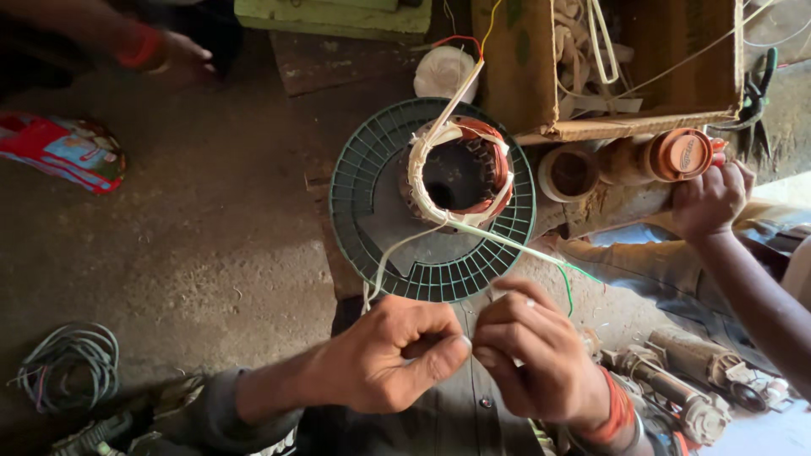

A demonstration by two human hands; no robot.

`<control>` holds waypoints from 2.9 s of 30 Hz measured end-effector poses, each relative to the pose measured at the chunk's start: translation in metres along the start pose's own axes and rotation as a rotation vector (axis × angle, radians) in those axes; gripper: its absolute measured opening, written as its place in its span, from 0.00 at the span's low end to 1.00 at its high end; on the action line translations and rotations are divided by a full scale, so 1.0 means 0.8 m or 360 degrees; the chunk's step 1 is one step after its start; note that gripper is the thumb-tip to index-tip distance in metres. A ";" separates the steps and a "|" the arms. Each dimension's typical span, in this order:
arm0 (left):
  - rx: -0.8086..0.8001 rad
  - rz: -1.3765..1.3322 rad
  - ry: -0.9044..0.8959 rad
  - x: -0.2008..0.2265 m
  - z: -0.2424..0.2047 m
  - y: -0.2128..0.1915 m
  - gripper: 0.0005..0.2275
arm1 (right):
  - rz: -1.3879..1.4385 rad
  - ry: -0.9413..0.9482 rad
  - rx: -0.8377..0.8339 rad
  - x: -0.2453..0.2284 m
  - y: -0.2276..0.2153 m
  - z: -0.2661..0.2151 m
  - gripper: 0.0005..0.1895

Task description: The person wraps white tape around the wires of a fan motor stator to secure them. They repeatedly pull the tape, wrap it around the wire bundle, and press it into place.

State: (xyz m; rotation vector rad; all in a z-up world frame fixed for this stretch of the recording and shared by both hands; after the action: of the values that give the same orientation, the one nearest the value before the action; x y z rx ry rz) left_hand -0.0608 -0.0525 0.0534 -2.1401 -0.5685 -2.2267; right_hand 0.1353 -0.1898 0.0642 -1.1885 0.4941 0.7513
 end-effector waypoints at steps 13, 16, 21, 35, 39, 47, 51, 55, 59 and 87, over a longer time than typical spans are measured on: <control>0.0505 0.0116 0.0168 -0.012 0.010 -0.024 0.05 | -0.0052 0.0557 0.1185 0.040 -0.017 -0.039 0.12; 0.0473 0.0127 0.0058 -0.016 0.033 0.012 0.06 | -0.0625 0.0324 0.0672 -0.001 0.012 -0.004 0.08; 0.0373 0.0246 0.0127 0.005 0.045 0.009 0.09 | -0.0545 0.0129 0.0744 0.001 0.007 0.045 0.13; 0.1202 0.1053 -0.0112 -0.019 0.085 -0.074 0.30 | -0.0361 0.0293 0.1020 0.064 0.008 0.043 0.03; 0.1120 0.1044 -0.0251 -0.031 0.093 -0.088 0.23 | -0.0341 0.0365 0.0815 0.071 0.002 0.052 0.02; 0.0971 0.1128 0.0426 -0.043 0.073 -0.068 0.27 | -0.0167 0.0250 0.0521 0.072 -0.006 0.048 0.04; 0.1011 0.1215 0.0468 -0.054 0.063 -0.063 0.29 | -0.0240 0.0110 0.0435 0.064 -0.004 0.047 0.08; 0.1004 0.1275 0.0521 -0.061 0.060 -0.063 0.30 | -0.0277 0.0075 0.0170 0.056 -0.014 0.044 0.15; 0.1038 0.1322 0.0552 -0.062 0.060 -0.063 0.30 | -0.0261 0.0058 0.0111 0.057 -0.017 0.044 0.17; 0.1179 0.1212 0.0180 -0.040 0.088 -0.091 0.21 | -0.0379 0.0313 -0.0421 0.077 -0.033 0.154 0.08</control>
State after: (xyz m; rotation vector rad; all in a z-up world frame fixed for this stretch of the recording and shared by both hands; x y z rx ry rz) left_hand -0.0088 0.0256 0.0042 -1.4789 -0.3828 -1.4048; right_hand 0.1916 -0.0620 0.0765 -1.5477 0.4133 0.5071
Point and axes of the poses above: each hand's wrist, its own z-axis towards the middle knuckle, its own y-axis out of the palm, x = y × z, the point moved 1 cm from there along z, towards the middle knuckle, and after that the axes turned 5 degrees about -z, right-handed, at the moved point
